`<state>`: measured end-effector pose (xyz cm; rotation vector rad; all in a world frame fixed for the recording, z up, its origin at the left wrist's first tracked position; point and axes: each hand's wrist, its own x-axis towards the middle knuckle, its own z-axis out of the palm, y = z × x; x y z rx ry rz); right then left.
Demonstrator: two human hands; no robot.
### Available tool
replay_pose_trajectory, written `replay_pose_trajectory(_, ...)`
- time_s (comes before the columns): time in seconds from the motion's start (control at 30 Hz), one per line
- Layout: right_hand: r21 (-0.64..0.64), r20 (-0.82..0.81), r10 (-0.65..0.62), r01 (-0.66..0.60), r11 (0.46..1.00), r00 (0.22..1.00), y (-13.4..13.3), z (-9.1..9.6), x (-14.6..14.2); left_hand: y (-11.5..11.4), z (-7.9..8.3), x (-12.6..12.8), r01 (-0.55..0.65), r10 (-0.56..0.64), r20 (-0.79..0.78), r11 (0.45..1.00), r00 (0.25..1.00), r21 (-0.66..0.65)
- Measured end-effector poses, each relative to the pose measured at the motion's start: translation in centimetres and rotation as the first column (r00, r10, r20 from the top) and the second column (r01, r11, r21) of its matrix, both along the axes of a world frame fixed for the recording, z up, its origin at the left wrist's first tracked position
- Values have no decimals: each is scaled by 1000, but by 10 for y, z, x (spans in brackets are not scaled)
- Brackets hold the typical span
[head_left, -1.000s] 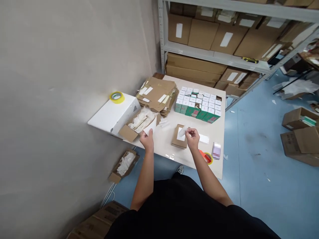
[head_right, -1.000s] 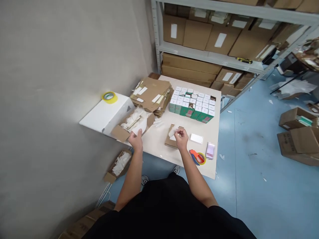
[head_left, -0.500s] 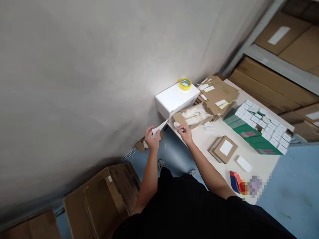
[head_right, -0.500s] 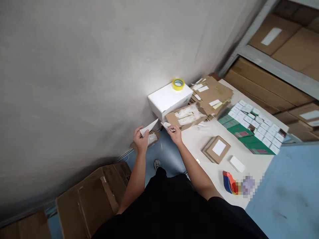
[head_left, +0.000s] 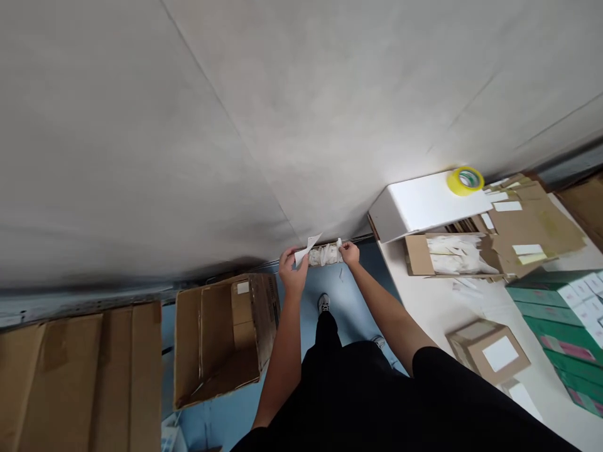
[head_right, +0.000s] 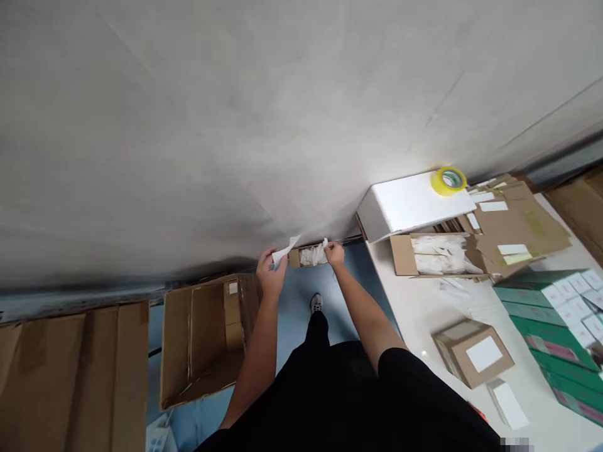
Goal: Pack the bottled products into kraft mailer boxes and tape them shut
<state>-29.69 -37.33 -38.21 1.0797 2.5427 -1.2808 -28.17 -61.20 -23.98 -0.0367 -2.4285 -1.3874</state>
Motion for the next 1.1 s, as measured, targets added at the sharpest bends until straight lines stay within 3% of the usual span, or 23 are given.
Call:
replay_pose_trajectory(0.13,4,127,-18,18,1000,992,-13,-22,-25,-18,-12,-1,-1,2,39,1000,999,-27)
replay_pose_trajectory(0.23,-17,151,-13,16,1000,989,-18,-27,-36,-25,-21,-3,8,-7,74,1000,997,-11)
replay_pose_trajectory(0.33,-22,131,-10,13,1000,991,-19,-23,-37,-25,-25,-8,17,-17,74,1000,997,-1)
replay_pose_trajectory(0.43,-23,1,-27,27,999,1000,-19,-7,-31,-20,-24,-14,27,-26,42,999,999,-22)
replay_pose_trajectory(0.57,-31,-378,7,-20,999,926,-21,40,-12,-1,-18,-20,77,-77,3,995,997,-59)
replay_pose_trajectory(0.7,-65,-609,0,-49,997,793,-20,110,14,30,-8,-21,143,-146,-46,988,988,-52)
replay_pose_trajectory(0.8,-117,-646,-40,-47,992,762,-10,161,37,61,5,-19,192,-194,-93,981,977,-33)
replay_pose_trajectory(0.9,-179,-651,-71,-62,982,756,10,200,61,95,24,-12,299,-301,-132,953,944,-36)
replay_pose_trajectory(1.0,-266,-635,-168,-9,964,754,36,224,89,134,45,3,448,-452,-174,892,875,-69)
replay_pose_trajectory(1.1,-378,-591,-324,101,920,739,64,237,123,176,59,31,570,-577,-228,815,784,-103)
